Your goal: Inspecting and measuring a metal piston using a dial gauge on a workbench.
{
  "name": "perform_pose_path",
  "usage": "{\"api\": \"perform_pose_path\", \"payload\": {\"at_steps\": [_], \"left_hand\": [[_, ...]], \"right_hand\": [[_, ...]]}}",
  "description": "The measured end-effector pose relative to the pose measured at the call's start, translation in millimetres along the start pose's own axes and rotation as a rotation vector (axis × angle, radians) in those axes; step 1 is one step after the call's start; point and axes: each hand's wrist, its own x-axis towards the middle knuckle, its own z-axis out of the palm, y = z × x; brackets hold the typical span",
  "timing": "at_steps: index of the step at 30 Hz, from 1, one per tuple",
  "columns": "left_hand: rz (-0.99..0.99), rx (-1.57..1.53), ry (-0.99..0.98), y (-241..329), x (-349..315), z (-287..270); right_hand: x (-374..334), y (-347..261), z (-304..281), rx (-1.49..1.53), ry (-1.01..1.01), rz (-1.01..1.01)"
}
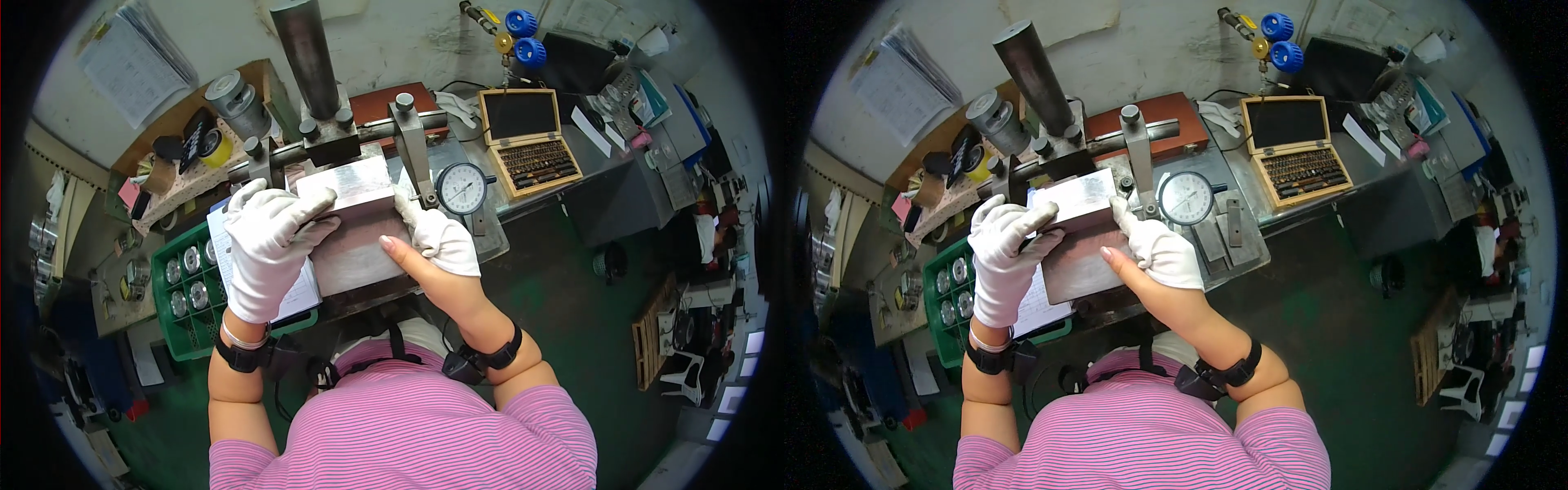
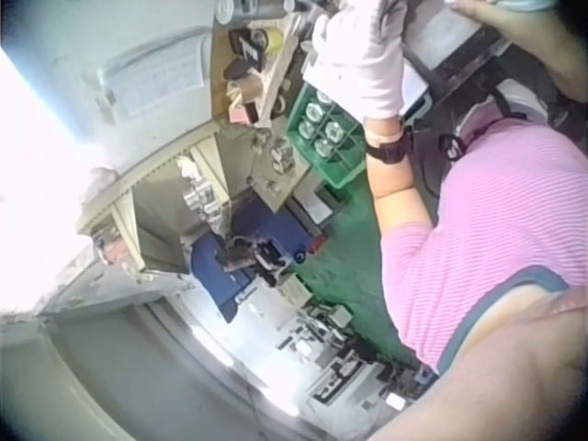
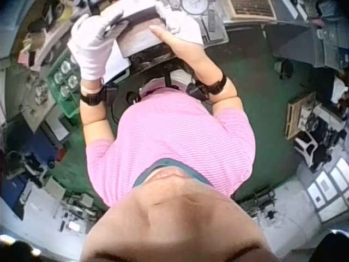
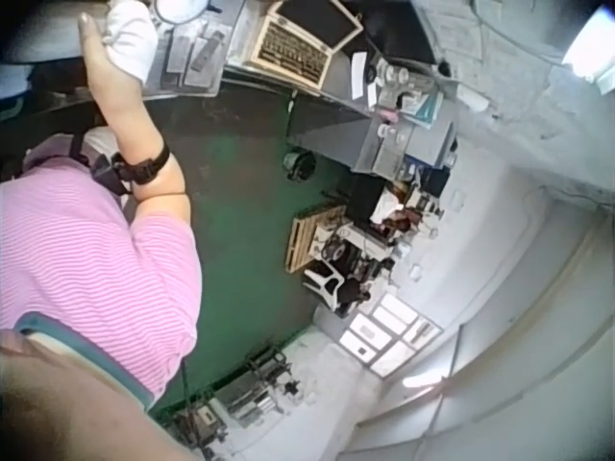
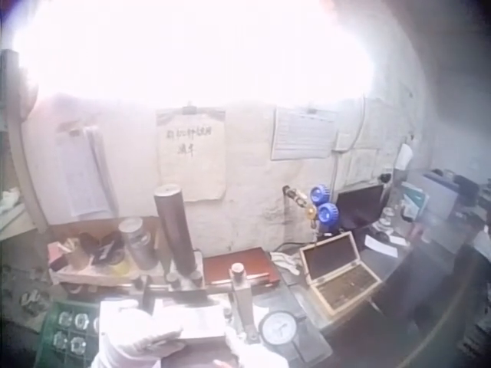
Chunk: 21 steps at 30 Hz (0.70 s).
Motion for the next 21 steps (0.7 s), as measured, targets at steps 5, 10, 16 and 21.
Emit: {"api": "perform_pose_path", "payload": {"at_steps": [5, 10, 16, 21], "left_hand": [[-0.011, -0.038, -0.030, 0.7, 0.7, -2.4], [-0.008, -0.030, -0.026, -0.1, -0.8, -0.8], [-0.002, -0.020, -0.018, -1.2, -2.8, 0.2], [-0.013, -0.040, -0.019, -0.6, -2.6, -0.8]], "right_hand": [[4.2, 3.3, -0.5, -0.011, -0.018, -0.081], [4.0, 5.6, -0.9, -0.034, -0.028, -0.100], [2.3, -1.6, -0.6, -0.027, -0.018, -0.037], [1.7, -1.6, 0.2, -0.028, 0.011, -0.038]]}}
